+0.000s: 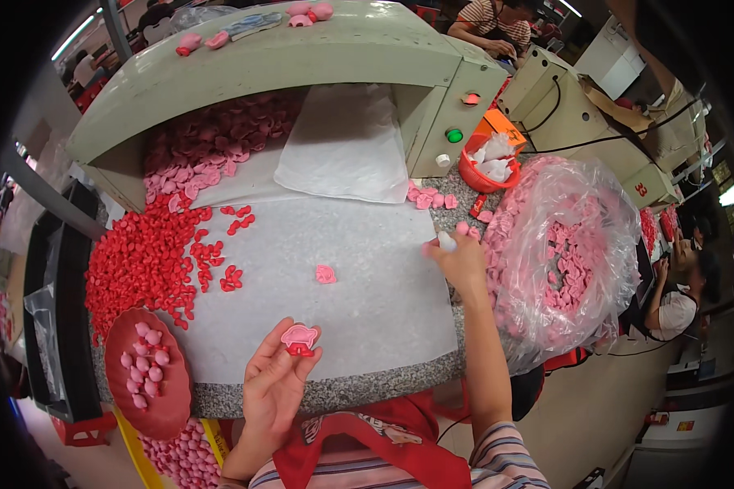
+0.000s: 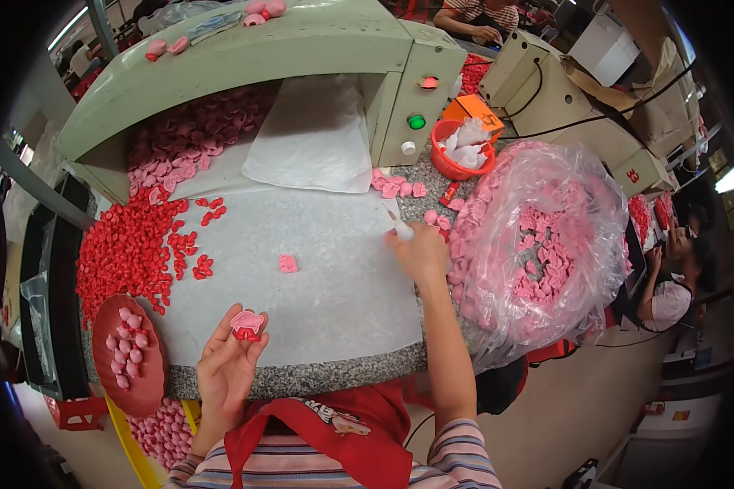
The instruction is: Gluing small pink plastic components onto a base using a glue bottle.
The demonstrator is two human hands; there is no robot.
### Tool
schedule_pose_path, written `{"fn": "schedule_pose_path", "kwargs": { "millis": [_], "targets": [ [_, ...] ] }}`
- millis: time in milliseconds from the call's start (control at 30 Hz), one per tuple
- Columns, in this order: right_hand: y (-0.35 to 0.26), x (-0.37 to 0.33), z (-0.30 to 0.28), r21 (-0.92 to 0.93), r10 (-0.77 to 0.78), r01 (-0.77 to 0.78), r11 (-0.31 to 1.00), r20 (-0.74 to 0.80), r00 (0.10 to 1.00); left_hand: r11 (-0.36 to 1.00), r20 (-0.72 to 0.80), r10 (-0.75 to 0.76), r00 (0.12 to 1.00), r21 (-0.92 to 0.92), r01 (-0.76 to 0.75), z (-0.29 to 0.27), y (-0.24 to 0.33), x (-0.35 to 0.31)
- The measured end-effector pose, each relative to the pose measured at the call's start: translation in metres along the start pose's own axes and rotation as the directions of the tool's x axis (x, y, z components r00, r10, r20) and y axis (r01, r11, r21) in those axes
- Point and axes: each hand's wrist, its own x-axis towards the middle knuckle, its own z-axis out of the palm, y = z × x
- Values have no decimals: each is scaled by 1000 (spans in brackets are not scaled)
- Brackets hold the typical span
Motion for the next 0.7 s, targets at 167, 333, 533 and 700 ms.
{"fn": "schedule_pose_path", "kwargs": {
  "millis": [167, 333, 533, 700],
  "targets": [
    [-13, -33, 20, 404, -38, -300, 864, 647, 762, 984, 51, -169, 984, -50, 171, 8, -3, 5],
    [4, -38, 25, 153, -60, 50, 987, 60, 996, 971, 70, -210, 975, -100, 217, 2, -3, 4],
    [-26, -79, 48, -195, -180, 151, 969, -141, 974, 969, 66, -214, 975, -113, 221, 4, -5, 8],
    [-21, -74, 51, -8, -150, 149, 989, -31, 988, 967, 81, -218, 973, -117, 226, 2, -6, 5]
  ]
}}
